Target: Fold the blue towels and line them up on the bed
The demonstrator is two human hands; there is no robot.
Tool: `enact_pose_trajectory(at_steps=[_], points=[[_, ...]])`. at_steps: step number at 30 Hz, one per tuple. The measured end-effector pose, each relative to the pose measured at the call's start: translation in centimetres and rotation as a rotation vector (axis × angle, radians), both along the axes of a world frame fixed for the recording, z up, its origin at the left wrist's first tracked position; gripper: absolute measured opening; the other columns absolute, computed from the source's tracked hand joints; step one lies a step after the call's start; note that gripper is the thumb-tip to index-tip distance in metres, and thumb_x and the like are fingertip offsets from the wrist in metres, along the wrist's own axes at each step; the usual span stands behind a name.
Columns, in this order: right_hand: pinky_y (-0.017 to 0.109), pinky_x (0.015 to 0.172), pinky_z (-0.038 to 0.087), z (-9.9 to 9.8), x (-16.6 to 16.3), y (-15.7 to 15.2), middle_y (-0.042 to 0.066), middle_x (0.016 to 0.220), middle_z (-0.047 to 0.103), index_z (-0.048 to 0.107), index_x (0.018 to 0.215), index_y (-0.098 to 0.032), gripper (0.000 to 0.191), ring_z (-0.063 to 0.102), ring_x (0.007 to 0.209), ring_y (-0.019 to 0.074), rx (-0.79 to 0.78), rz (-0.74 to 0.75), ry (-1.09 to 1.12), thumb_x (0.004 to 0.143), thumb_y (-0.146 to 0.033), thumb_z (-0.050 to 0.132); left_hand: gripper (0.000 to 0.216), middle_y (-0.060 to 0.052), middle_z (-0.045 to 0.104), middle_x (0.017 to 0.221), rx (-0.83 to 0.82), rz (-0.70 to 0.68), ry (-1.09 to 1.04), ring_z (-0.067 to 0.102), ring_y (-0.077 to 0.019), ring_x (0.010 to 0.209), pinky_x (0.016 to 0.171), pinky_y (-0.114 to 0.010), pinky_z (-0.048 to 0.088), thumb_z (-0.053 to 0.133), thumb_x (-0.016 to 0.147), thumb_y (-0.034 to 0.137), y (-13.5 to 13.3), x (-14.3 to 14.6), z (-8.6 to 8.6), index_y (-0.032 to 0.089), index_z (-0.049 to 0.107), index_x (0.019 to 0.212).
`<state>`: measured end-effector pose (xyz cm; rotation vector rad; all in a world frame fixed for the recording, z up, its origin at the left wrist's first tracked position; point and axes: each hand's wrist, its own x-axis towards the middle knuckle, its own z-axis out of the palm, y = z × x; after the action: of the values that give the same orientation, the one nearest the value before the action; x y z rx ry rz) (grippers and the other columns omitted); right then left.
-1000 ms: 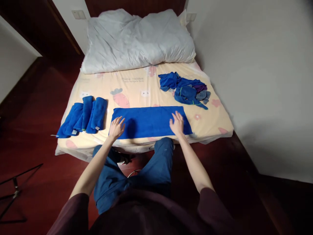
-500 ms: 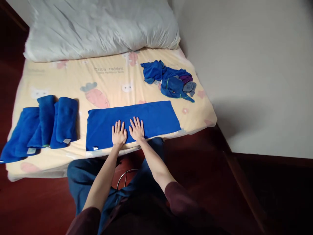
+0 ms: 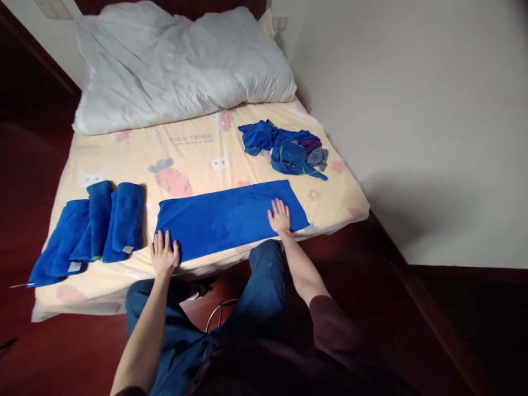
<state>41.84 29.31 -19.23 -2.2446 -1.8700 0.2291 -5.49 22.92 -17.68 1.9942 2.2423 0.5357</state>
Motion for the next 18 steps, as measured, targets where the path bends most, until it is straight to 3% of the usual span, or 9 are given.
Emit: enact_pose_trajectory(at_steps=[3, 6, 12, 18], points=[[0.044, 0.127, 0.008, -0.2, 5.3, -0.7, 0.010, 0.168, 0.021, 0.026, 0.160, -0.009, 0.065, 0.015, 0.156, 0.0205, -0.017, -0.120, -0.073, 0.105, -0.042, 0.016, 0.065, -0.013, 0.022, 0.167, -0.003, -0.010, 0.003, 0.017, -0.0281, 0.155, 0.126, -0.050, 0.013, 0.029, 0.102, 0.045, -0.3, -1.1, -0.5, 0.014, 0.032, 0.159], [0.044, 0.127, 0.009, -0.8, 7.4, -1.1, 0.010, 0.168, 0.021, 0.022, 0.161, -0.008, 0.067, 0.015, 0.156, 0.0191, -0.026, -0.119, -0.132, 0.105, -0.042, 0.011, 0.064, -0.013, 0.021, 0.167, 0.003, 0.010, 0.009, 0.017, -0.0276, 0.155, 0.126, -0.049, 0.012, 0.030, 0.102, 0.045, -0.2, -1.0, -0.9, 0.015, 0.032, 0.159], [0.048, 0.126, 0.011, -2.0, 7.0, -1.3, 0.013, 0.168, 0.021, 0.019, 0.161, -0.006, 0.067, 0.012, 0.156, 0.0212, -0.012, -0.117, -0.199, 0.104, -0.040, 0.011, 0.064, -0.012, 0.020, 0.167, -0.016, 0.009, 0.019, 0.016, -0.0262, 0.156, 0.127, -0.049, 0.012, 0.031, 0.102, 0.044, 0.0, -1.0, -1.2, 0.014, 0.032, 0.159], [0.051, 0.125, 0.014, -1.4, 6.4, -1.8, 0.016, 0.166, 0.025, 0.021, 0.161, -0.005, 0.066, 0.017, 0.155, 0.0236, 0.014, -0.108, -0.175, 0.104, -0.037, 0.013, 0.064, -0.013, 0.022, 0.167, -0.034, 0.017, -0.013, 0.014, -0.0270, 0.156, 0.127, -0.050, 0.009, 0.032, 0.100, 0.041, -0.5, -1.4, -1.5, 0.012, 0.035, 0.157]])
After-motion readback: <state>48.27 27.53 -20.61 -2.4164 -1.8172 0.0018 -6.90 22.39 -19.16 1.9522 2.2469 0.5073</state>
